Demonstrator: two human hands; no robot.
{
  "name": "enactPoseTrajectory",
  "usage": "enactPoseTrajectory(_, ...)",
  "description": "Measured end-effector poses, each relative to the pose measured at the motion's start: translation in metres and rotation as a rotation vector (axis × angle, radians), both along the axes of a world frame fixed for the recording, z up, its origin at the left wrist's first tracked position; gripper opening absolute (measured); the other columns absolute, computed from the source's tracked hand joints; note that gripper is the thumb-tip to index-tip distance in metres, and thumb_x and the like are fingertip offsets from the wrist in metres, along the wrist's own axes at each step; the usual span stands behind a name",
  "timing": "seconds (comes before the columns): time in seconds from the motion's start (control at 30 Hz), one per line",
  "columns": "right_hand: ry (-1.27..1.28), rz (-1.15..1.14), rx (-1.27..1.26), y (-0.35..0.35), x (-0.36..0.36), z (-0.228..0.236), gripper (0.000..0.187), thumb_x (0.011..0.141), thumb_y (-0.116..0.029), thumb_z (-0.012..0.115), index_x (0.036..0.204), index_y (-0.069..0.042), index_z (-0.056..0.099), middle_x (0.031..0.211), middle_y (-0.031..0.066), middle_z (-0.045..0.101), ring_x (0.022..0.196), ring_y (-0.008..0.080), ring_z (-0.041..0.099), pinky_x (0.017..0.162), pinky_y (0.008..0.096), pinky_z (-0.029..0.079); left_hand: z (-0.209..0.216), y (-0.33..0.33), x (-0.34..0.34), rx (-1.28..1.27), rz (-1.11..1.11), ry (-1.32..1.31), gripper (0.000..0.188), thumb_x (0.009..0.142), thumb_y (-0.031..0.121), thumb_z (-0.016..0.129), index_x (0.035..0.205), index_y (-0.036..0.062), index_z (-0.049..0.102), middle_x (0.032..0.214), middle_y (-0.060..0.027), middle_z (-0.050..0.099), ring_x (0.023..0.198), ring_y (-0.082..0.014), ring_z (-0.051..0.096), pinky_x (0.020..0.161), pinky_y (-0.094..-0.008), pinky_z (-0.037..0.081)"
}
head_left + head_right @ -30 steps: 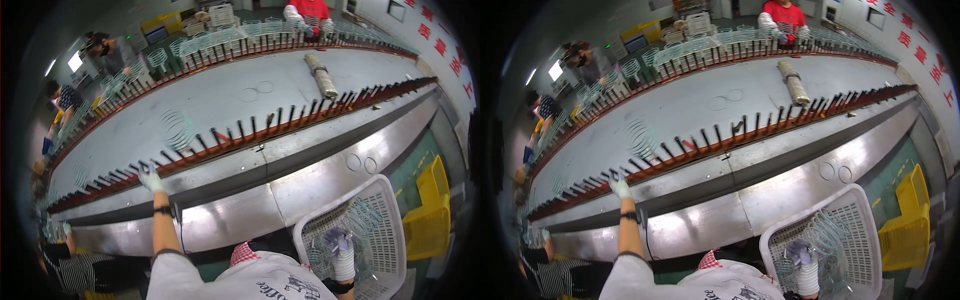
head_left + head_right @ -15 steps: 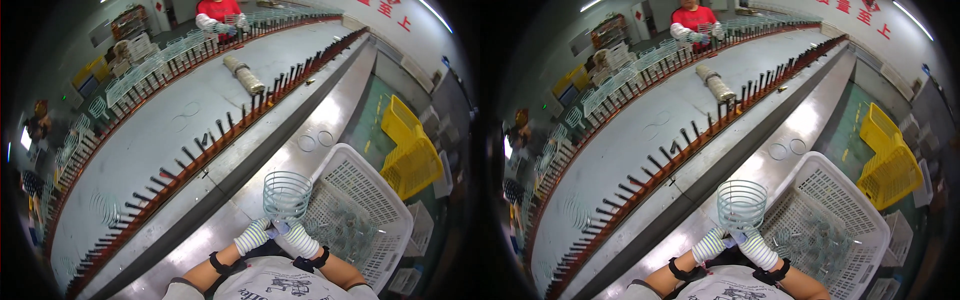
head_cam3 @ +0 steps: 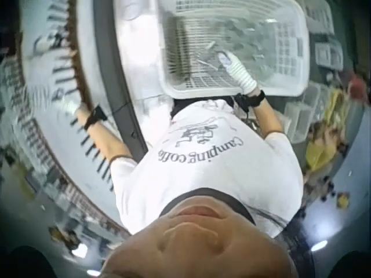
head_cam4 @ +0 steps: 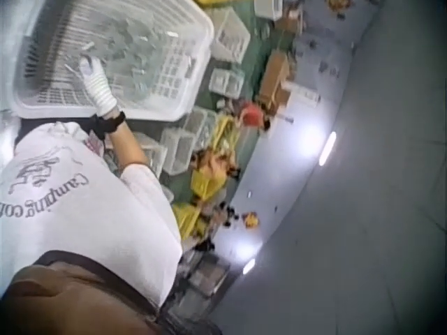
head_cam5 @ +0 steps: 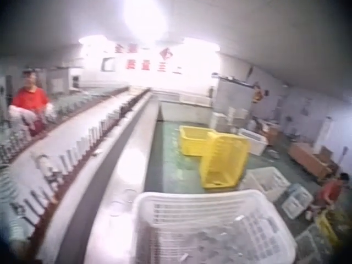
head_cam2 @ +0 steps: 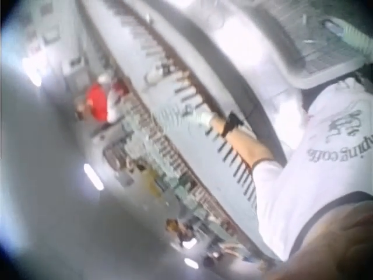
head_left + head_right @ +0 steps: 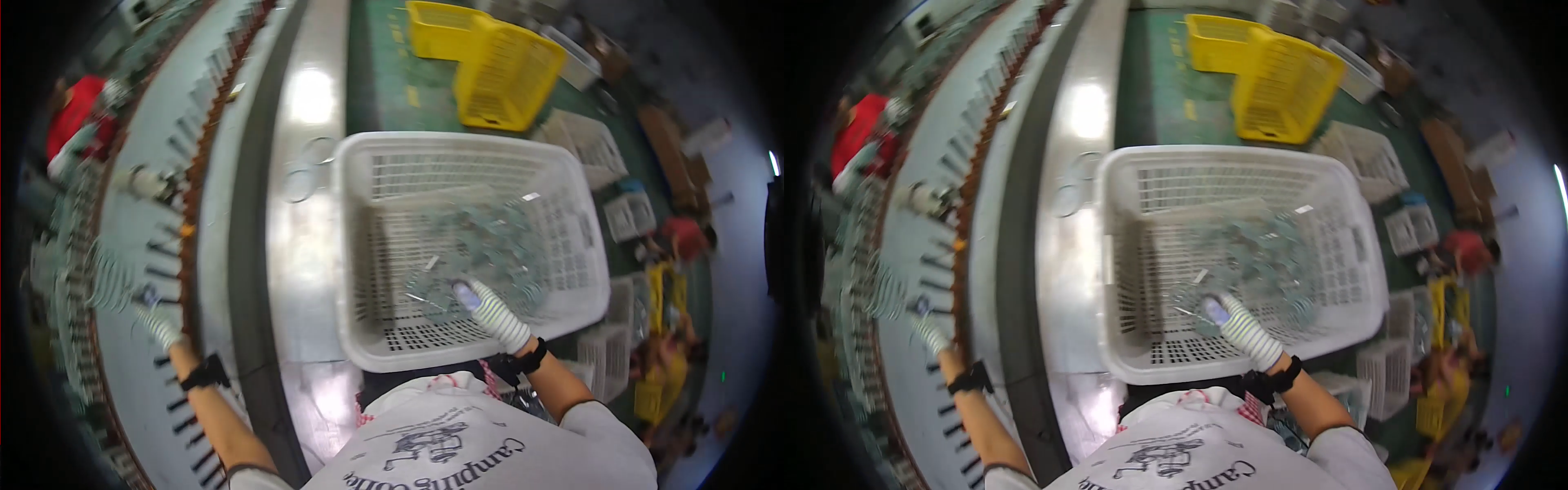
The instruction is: Picking plastic coil objects from a basket and placing them onto the vertical pegs of a moving conveyor belt.
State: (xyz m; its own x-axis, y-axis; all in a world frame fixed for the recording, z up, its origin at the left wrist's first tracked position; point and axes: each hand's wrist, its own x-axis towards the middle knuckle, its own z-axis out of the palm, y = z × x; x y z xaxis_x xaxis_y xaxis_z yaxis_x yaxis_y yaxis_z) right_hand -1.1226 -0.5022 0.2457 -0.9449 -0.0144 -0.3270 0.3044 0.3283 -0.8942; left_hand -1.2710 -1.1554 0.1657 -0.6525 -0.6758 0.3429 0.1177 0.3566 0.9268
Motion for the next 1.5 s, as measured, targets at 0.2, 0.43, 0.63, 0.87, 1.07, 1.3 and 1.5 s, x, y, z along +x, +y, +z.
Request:
enactPoseTrajectory(0.2,-0.087,-0.511,-0.263,0.127,-0.005,-0.026,0.049,0.088,-0.041,0.049,0.118,-0.003,0.051,0.113,0.0087,0.056,0.101,0.0171,0.053,0.088,0.0304,0.041,0.027,0.033,0.048,-0.668,0.273,-0.369,0.026,0.089,0.013,0.048,0.106,-0.0041,0.057,0.097,-0.0149,0.062,0.084,-0.0229,0.059,0.076,-0.0326,0.047)
enactPoseTrajectory(0.43,-0.261,-0.526,0.105,0.26,-0.097,-0.161,0.049,0.085,-0.037,0.055,0.114,0.002,0.051,0.11,0.0148,0.058,0.098,0.025,0.056,0.086,0.0336,0.043,0.062,0.039,0.083,-0.742,0.196,-0.698,0.022,0.09,0.012,0.045,0.1,-0.0051,0.055,0.096,-0.0149,0.061,0.087,-0.0227,0.058,0.082,-0.0307,0.047)
enactPoseTrajectory(0.63,-0.543,-0.168,0.464,0.262,-0.153,-0.254,0.055,0.077,-0.039,0.059,0.114,0.002,0.054,0.111,0.0214,0.057,0.103,0.0332,0.054,0.09,0.0352,0.041,0.071,-0.037,0.15,-0.522,0.35,-0.808,0.034,0.09,0.01,0.042,0.119,-0.0079,0.043,0.114,-0.0207,0.053,0.104,-0.0293,0.053,0.094,-0.0366,0.041)
enactPoseTrajectory(0.87,-0.932,-0.321,0.818,0.199,-0.16,-0.288,0.059,0.082,-0.048,0.047,0.124,-0.007,0.046,0.124,0.0172,0.049,0.115,0.0307,0.048,0.094,0.0422,0.039,0.058,-0.037,0.21,-1.503,0.312,-1.079,0.031,0.089,0.027,0.048,0.102,-0.0007,0.051,0.094,-0.0197,0.058,0.079,-0.0243,0.06,0.063,-0.0373,0.048)
enactPoseTrajectory(1.07,-0.834,-0.463,0.928,0.218,-0.146,-0.308,0.037,0.089,-0.033,0.039,0.112,-0.008,0.053,0.109,0.0144,0.059,0.096,0.0311,0.059,0.076,0.0431,0.049,0.068,0.03,0.209,-1.137,0.411,-1.248,0.032,0.085,0.026,0.051,0.103,-0.0005,0.051,0.087,-0.0214,0.059,0.074,-0.0298,0.06,0.064,-0.0409,0.049)
enactPoseTrajectory(1.3,-0.617,-0.535,0.885,0.242,-0.129,-0.271,0.038,0.089,-0.033,0.038,0.105,-0.005,0.058,0.102,0.0174,0.061,0.093,0.0345,0.059,0.075,0.0436,0.048,0.084,0.249,0.174,-1.476,0.395,-1.072,0.029,0.082,0.02,0.053,0.095,-0.005,0.053,0.077,-0.0186,0.057,0.07,-0.0353,0.056,0.062,-0.0425,0.047)
enactPoseTrajectory(1.5,-0.442,-0.332,0.091,0.214,-0.093,-0.186,0.033,0.088,-0.031,0.048,0.084,0.0,0.057,0.063,0.0088,0.059,0.046,0.0162,0.054,0.045,0.03,0.046,0.068,0.443,0.104,0.363,-0.755,-0.725,0.047,0.086,0.01,0.051,0.128,-0.0036,0.036,0.118,-0.0165,0.051,0.107,-0.0254,0.052,0.093,-0.0334,0.041)
